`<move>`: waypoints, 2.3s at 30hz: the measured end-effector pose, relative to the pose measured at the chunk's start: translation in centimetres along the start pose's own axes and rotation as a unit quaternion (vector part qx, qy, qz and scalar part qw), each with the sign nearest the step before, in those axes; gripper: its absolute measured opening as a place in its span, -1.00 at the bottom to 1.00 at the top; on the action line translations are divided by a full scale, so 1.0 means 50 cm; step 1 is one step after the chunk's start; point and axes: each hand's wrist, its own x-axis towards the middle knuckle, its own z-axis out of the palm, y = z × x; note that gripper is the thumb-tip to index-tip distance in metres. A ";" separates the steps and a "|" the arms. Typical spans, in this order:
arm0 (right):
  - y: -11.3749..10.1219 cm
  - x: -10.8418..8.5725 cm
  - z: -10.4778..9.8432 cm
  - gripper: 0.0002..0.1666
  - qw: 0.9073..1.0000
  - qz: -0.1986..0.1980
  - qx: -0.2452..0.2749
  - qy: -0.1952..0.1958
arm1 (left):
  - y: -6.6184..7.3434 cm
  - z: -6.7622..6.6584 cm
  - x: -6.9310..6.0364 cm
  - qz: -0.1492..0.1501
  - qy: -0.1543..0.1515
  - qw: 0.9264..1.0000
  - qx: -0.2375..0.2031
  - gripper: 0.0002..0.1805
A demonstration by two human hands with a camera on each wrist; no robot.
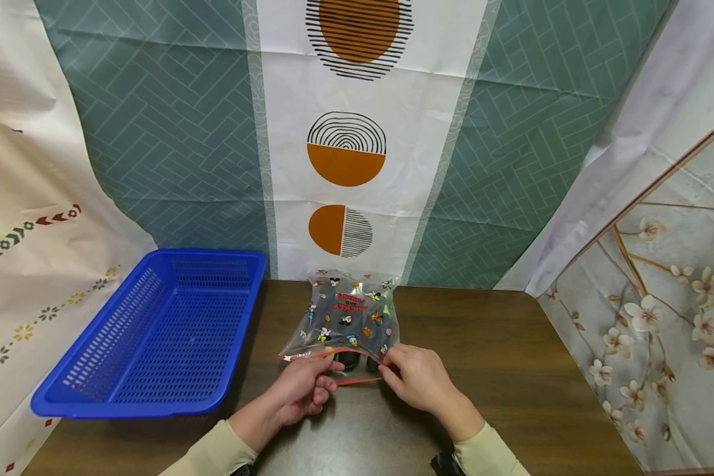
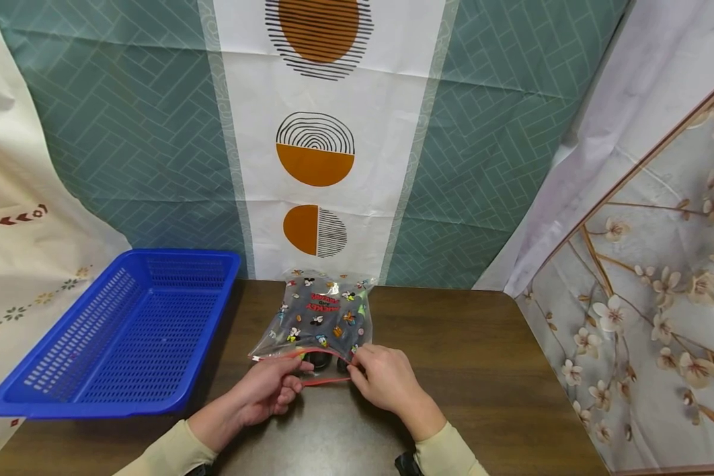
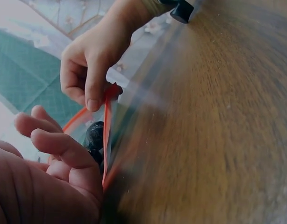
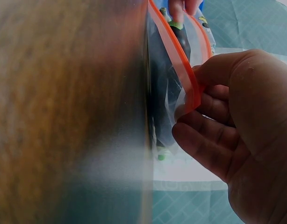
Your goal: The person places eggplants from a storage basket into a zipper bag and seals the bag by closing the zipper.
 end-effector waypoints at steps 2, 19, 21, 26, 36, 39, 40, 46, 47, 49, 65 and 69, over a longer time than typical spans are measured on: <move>0.000 0.000 0.000 -0.77 1.000 0.000 0.000 0.000 | 0.000 -0.003 -0.002 -0.006 -0.010 1.000 0.007 -0.49; 0.006 -0.001 -0.001 -0.73 1.000 -0.015 -0.006 0.025 | 0.027 -0.045 -0.053 0.102 -0.002 0.971 0.216 -0.56; 0.009 -0.001 -0.003 -0.73 1.000 -0.015 -0.005 0.027 | 0.028 -0.049 -0.059 0.109 0.003 0.966 0.235 -0.57; 0.015 -0.001 -0.006 -0.74 0.999 -0.015 -0.010 0.034 | 0.029 -0.054 -0.065 0.155 0.016 0.943 0.293 -0.66; 0.031 -0.003 -0.015 -0.72 0.999 0.002 -0.008 0.031 | 0.027 -0.056 -0.066 0.280 0.129 0.847 0.433 -0.90; 0.035 -0.003 -0.019 -0.74 0.999 0.010 -0.006 0.030 | 0.028 -0.058 -0.067 0.306 0.153 0.823 0.453 -0.86; 0.037 -0.003 -0.019 -0.74 0.999 0.012 -0.006 0.029 | 0.028 -0.059 -0.068 0.311 0.163 0.814 0.463 -0.83; 0.042 -0.004 -0.023 -0.77 0.999 0.017 0.003 0.027 | 0.026 -0.066 -0.072 0.300 0.213 0.766 0.528 -0.56; 0.042 -0.004 -0.024 -0.77 0.999 0.018 0.005 0.028 | 0.026 -0.067 -0.072 0.297 0.217 0.762 0.533 -0.52; 0.043 -0.004 -0.027 -0.77 0.999 0.020 0.005 0.029 | 0.025 -0.069 -0.074 0.294 0.221 0.759 0.537 -0.45; 0.055 -0.007 -0.032 -0.72 0.999 0.028 0.002 0.043 | 0.018 -0.100 -0.063 0.311 0.194 0.780 0.506 -0.63; 0.057 -0.008 -0.035 -0.73 0.999 0.034 0.004 0.042 | 0.017 -0.106 -0.059 0.317 0.195 0.783 0.497 -0.70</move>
